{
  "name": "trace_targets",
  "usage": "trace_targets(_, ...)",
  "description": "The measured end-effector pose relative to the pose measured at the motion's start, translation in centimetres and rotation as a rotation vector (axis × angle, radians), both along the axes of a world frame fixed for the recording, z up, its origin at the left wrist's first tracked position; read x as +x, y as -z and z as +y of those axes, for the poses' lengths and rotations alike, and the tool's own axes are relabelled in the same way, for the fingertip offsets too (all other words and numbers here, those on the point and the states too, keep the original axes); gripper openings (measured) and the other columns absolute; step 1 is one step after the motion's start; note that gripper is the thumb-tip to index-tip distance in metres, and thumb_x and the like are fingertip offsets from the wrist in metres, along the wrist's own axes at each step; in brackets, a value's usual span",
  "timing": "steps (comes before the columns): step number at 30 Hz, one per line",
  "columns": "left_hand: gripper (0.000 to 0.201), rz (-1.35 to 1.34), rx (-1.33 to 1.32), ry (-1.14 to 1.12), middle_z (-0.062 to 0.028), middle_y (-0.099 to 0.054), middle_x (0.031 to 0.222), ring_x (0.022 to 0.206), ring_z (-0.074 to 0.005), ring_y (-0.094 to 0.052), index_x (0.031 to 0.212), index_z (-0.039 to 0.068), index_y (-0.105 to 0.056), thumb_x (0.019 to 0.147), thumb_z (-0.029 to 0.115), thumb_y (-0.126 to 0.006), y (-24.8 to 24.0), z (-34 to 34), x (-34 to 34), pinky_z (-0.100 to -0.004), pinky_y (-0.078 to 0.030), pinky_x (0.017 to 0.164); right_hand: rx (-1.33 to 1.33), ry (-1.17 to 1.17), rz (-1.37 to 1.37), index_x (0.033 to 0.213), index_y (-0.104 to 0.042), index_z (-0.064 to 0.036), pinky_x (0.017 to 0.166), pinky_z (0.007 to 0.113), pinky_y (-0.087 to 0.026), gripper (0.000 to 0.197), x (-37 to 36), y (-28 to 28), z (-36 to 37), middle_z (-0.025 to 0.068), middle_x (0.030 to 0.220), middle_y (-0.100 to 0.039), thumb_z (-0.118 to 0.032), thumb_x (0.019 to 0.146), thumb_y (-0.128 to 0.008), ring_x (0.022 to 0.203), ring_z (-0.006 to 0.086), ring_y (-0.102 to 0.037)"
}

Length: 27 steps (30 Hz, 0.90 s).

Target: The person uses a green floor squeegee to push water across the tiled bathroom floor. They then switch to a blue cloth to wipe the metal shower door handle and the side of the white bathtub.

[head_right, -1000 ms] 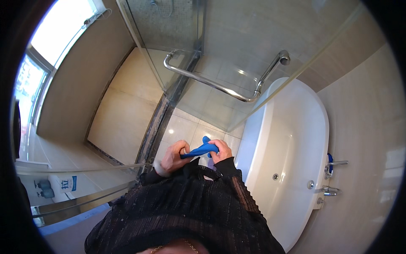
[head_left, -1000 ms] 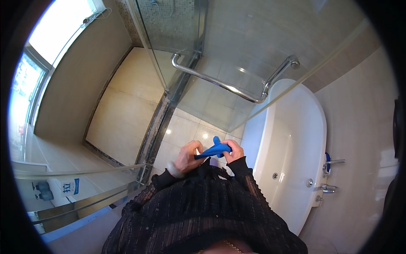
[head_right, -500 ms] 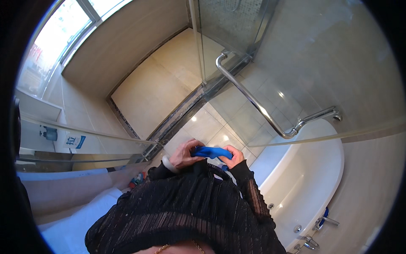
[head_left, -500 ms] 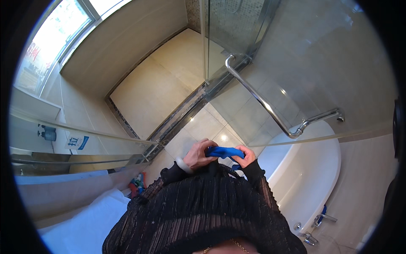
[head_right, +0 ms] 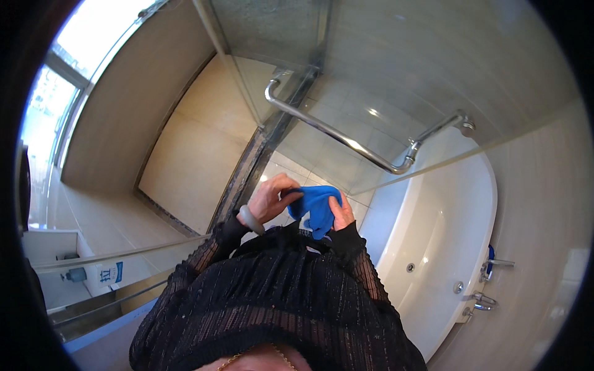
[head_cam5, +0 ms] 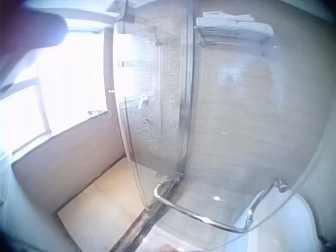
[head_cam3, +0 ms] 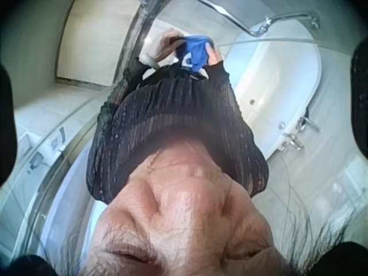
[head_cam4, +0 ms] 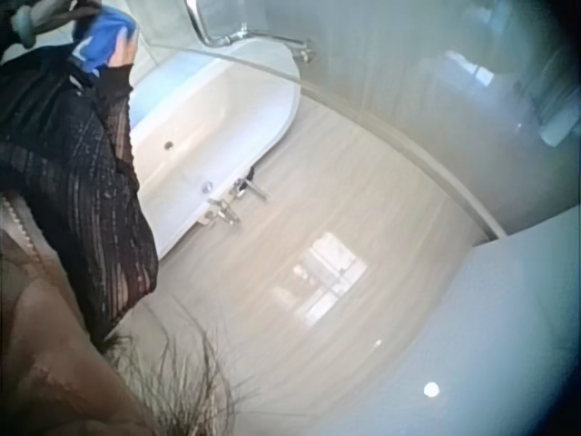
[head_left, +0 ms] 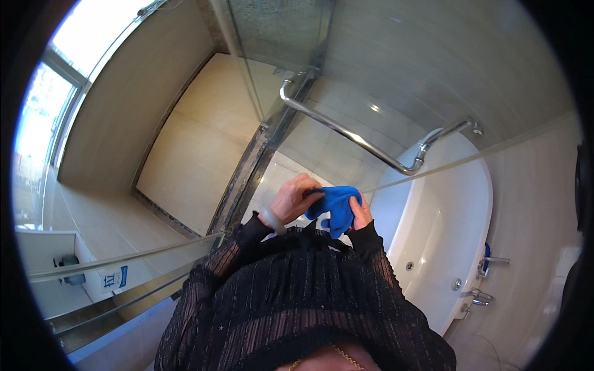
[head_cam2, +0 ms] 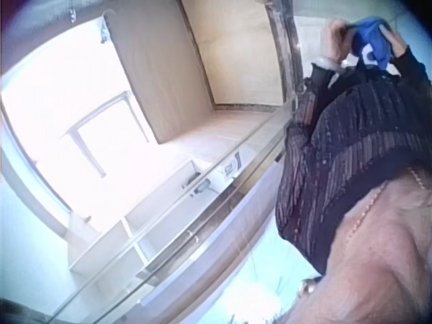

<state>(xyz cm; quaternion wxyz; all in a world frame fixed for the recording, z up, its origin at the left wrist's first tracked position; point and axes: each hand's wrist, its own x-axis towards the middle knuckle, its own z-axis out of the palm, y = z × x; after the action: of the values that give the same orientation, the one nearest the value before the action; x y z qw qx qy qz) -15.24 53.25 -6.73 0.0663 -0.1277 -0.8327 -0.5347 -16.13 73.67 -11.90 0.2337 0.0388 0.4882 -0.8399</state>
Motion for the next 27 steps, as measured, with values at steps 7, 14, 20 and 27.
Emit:
trace_targets(7, 0.009, 0.319, -0.015, 0.026, -0.0116, -0.054, 0.081, 0.078, -0.0295, -0.049, 0.083, 0.003, -0.059, 0.075, 0.008, -0.061, -1.8, 10.8, -9.6, -0.0356, -0.041, 0.071, 0.08, 0.386, 0.205, 0.105, -0.052, -0.0049, 0.067, 0.022, -0.045, 0.02, -3.9, -1.6, 9.3, 0.0017, 0.089, -0.057, -0.016, 0.088, -0.053, 0.076, 0.008, -0.054)
trace_targets(14, 0.01, 0.238, -0.251, 0.023, -0.0094, -0.056, 0.079, 0.08, -0.0289, -0.051, 0.085, 0.005, -0.054, 0.082, 0.014, -0.053, -0.2, 19.4, -14.3, -0.0348, -0.041, 0.072, 0.652, 0.868, 0.547, 0.1, -0.049, -0.0044, 0.063, 0.019, -0.039, 0.018, -9.4, -5.8, 17.8, 0.0, 0.078, -0.051, -0.017, 0.088, -0.052, 0.07, 0.0059, -0.047)
trace_targets(20, 0.02, 0.282, -0.542, 0.004, -0.0048, -0.054, 0.068, 0.076, -0.024, -0.052, 0.084, 0.01, -0.055, 0.083, 0.029, -0.054, 2.7, 22.0, -13.2, -0.0401, -0.035, 0.077, 0.43, 0.7, 0.491, 0.112, -0.048, -0.0038, 0.078, 0.021, -0.038, 0.032, -14.6, -5.6, 20.2, 0.0035, 0.101, -0.052, -0.028, 0.091, -0.042, 0.086, 0.0108, -0.049)
trace_targets(27, 0.023, 0.296, -0.669, -0.022, -0.0042, -0.055, 0.071, 0.073, -0.0233, -0.05, 0.08, 0.012, -0.054, 0.084, 0.034, -0.052, 2.1, 22.5, -12.6, -0.0374, -0.031, 0.076, -0.007, 0.586, 0.304, 0.096, -0.055, -0.0044, 0.078, 0.024, -0.041, 0.034, -14.8, -5.2, 18.2, 0.0031, 0.091, -0.061, -0.031, 0.092, -0.035, 0.084, 0.0117, -0.055)
